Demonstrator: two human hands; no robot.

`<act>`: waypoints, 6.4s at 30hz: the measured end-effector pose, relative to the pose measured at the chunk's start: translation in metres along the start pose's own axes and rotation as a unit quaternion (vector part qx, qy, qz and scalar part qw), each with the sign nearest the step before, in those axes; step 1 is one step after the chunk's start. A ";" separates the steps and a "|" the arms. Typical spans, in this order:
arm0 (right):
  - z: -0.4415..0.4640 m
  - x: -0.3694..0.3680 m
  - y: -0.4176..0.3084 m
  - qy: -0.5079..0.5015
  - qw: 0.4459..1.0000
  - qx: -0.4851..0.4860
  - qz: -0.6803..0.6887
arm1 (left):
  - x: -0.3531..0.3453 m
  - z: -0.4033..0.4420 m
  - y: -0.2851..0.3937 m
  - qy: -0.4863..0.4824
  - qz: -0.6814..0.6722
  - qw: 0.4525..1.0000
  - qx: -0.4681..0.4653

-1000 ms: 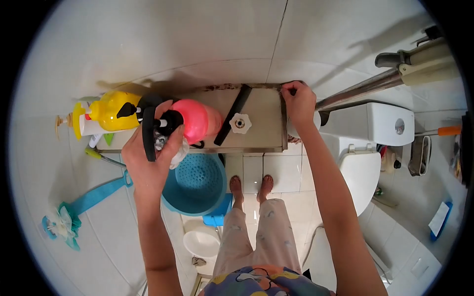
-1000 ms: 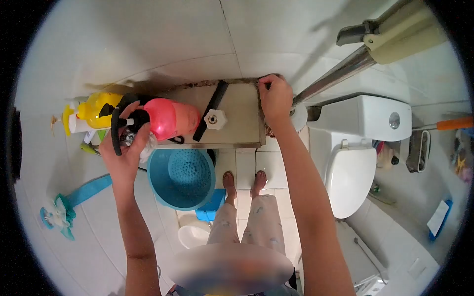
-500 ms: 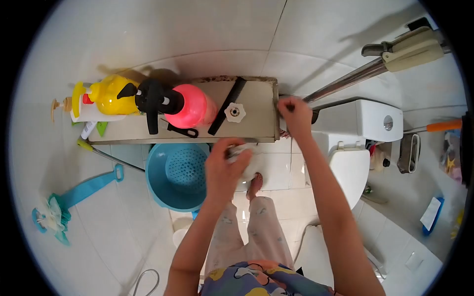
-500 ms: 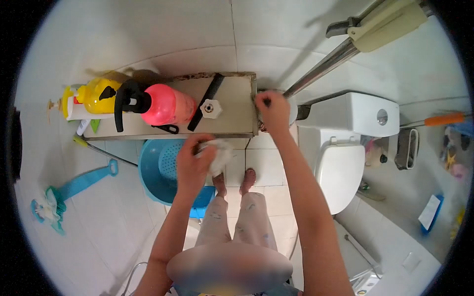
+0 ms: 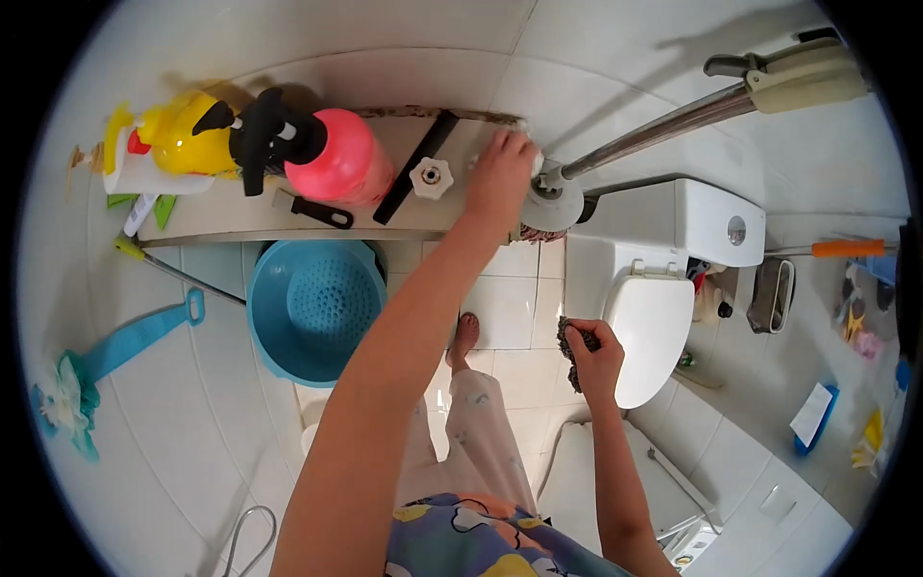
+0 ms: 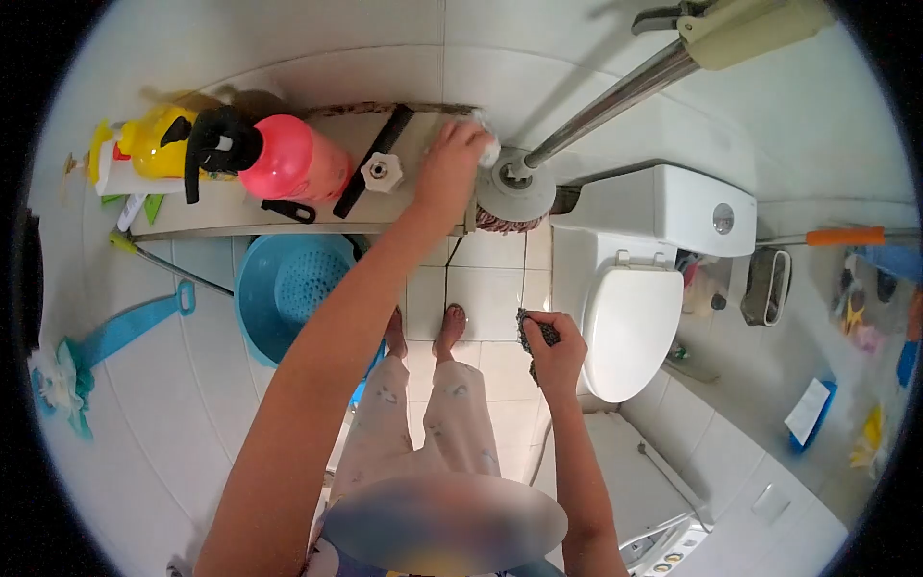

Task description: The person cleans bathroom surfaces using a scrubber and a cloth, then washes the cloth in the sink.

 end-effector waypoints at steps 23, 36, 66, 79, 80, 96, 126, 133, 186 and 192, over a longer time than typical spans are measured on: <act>0.045 0.005 -0.063 0.058 0.995 0.073 -0.048 | 0.008 -0.091 0.024 0.024 -0.191 0.981 0.011; 0.112 -0.080 -0.252 0.046 0.934 0.351 -0.037 | 0.216 -0.152 -0.048 0.227 -0.126 0.918 0.299; 0.119 -0.177 -0.286 0.023 0.598 0.673 -0.434 | 0.274 -0.130 -0.074 0.253 -0.150 0.924 0.246; 0.096 -0.232 -0.327 -0.013 0.569 0.674 -0.471 | 0.274 -0.098 -0.042 0.204 -0.052 0.960 0.183; 0.103 -0.215 -0.317 0.009 0.567 0.676 -0.471 | 0.273 -0.097 -0.044 0.210 -0.073 0.961 0.164; 0.104 -0.226 -0.315 0.018 0.536 0.715 -0.449 | 0.273 -0.094 -0.044 0.173 -0.052 0.969 0.170; 0.128 -0.040 -0.124 -0.262 0.905 0.050 0.330 | 0.120 -0.155 -0.047 0.134 -0.545 0.710 0.426; 0.105 -0.035 -0.076 -0.261 0.904 -0.007 0.338 | 0.163 -0.035 -0.006 0.158 -0.157 0.963 0.148; 0.113 -0.051 -0.020 -0.173 0.929 -0.077 0.318 | -0.011 0.002 0.010 -0.062 0.202 0.977 -0.013; 0.116 -0.038 -0.043 -0.163 0.938 -0.058 0.301 | -0.002 -0.055 0.027 -0.101 0.158 0.982 0.011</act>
Point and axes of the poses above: each hand's wrist, its own z-axis towards the middle knuckle, its own x-axis out of the back of the hand, y = z × x, the point moved 10 cm from there along z, towards the middle knuckle, and after that the axes turned 11 degrees about -z, right-handed, at the moved point
